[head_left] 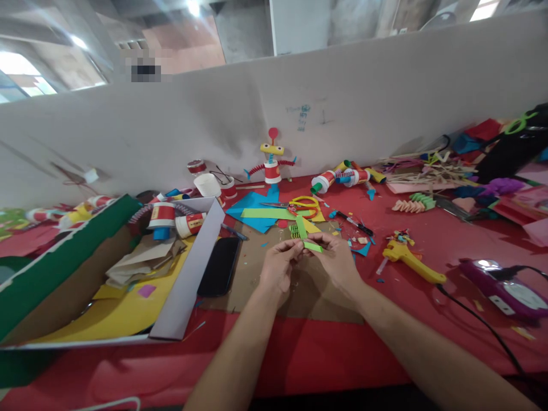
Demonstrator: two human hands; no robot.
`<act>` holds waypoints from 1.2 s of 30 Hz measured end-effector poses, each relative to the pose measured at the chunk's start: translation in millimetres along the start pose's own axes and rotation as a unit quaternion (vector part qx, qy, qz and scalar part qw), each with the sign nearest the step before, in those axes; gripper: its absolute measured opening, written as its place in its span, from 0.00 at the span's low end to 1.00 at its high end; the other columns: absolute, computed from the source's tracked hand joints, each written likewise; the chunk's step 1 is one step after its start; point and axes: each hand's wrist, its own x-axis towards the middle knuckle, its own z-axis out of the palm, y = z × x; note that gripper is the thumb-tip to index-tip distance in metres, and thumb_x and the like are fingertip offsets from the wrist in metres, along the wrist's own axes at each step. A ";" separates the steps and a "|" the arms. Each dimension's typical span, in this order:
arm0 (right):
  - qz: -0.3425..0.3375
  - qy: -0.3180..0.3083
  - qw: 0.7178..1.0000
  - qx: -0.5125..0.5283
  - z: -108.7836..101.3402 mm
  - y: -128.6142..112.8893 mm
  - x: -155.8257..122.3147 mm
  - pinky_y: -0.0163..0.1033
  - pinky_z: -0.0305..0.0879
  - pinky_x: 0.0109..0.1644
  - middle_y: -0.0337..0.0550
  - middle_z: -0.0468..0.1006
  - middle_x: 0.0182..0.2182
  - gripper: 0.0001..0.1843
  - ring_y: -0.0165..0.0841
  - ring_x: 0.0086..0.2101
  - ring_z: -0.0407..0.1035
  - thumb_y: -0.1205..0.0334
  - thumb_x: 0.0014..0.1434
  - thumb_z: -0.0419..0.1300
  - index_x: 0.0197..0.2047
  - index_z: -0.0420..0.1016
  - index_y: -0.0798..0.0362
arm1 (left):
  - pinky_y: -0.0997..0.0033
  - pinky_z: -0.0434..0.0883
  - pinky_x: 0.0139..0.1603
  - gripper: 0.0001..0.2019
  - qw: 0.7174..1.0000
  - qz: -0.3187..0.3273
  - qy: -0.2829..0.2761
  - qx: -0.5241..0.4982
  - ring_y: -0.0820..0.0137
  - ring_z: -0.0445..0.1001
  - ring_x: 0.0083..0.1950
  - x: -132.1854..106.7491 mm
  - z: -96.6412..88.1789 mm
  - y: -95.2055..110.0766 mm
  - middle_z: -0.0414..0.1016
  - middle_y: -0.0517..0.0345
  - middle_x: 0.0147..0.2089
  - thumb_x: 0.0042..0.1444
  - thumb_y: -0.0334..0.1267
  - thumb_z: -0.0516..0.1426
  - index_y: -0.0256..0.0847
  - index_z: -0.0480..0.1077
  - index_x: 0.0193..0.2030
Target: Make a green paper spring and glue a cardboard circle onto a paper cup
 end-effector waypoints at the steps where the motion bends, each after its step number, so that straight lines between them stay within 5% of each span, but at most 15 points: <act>1: 0.000 -0.001 1.000 -0.008 0.0 0.0 -0.1 0.39 0.69 0.35 0.40 0.78 0.28 0.11 0.32 0.27 0.72 0.60 0.44 0.65 0.33 0.76 0.52 | 0.77 0.62 0.26 0.11 1.000 0.009 0.004 0.001 0.78 0.66 0.23 0.4 -0.1 -0.3 0.72 0.58 0.22 0.34 0.37 0.67 0.34 0.74 0.25; 10: -0.004 -0.012 0.997 -0.081 3.3 -8.0 -5.1 0.40 0.67 0.38 0.42 0.80 0.32 0.13 0.35 0.32 0.72 0.60 0.45 0.64 0.37 0.78 0.52 | 0.78 0.58 0.25 0.10 0.996 0.053 0.077 -0.001 0.81 0.63 0.22 3.2 -1.2 -4.4 0.69 0.62 0.20 0.33 0.35 0.67 0.34 0.73 0.23; 17: 0.074 0.024 0.995 0.065 2.9 -1.3 1.1 0.38 0.66 0.35 0.39 0.77 0.22 0.09 0.29 0.25 0.69 0.59 0.41 0.67 0.27 0.77 0.55 | 0.79 0.61 0.28 0.12 0.998 -0.003 0.039 -0.041 0.79 0.66 0.25 0.8 0.3 -2.3 0.72 0.60 0.24 0.33 0.35 0.67 0.34 0.73 0.26; 26: 0.086 0.026 0.995 0.039 3.4 -4.9 1.0 0.35 0.63 0.32 0.39 0.76 0.21 0.09 0.28 0.24 0.68 0.58 0.42 0.66 0.24 0.77 0.55 | 0.78 0.62 0.27 0.12 0.999 0.017 0.024 0.025 0.78 0.67 0.24 -0.2 -2.1 1.0 0.73 0.59 0.24 0.35 0.37 0.67 0.34 0.74 0.26; 36: 0.062 0.022 0.997 0.042 1.7 -6.4 2.6 0.35 0.60 0.31 0.36 0.72 0.19 0.12 0.28 0.23 0.65 0.53 0.46 0.63 0.23 0.74 0.54 | 0.79 0.69 0.32 0.04 0.996 -0.050 0.045 -0.065 0.77 0.72 0.27 1.2 -4.2 1.2 0.74 0.58 0.25 0.43 0.28 0.63 0.35 0.71 0.26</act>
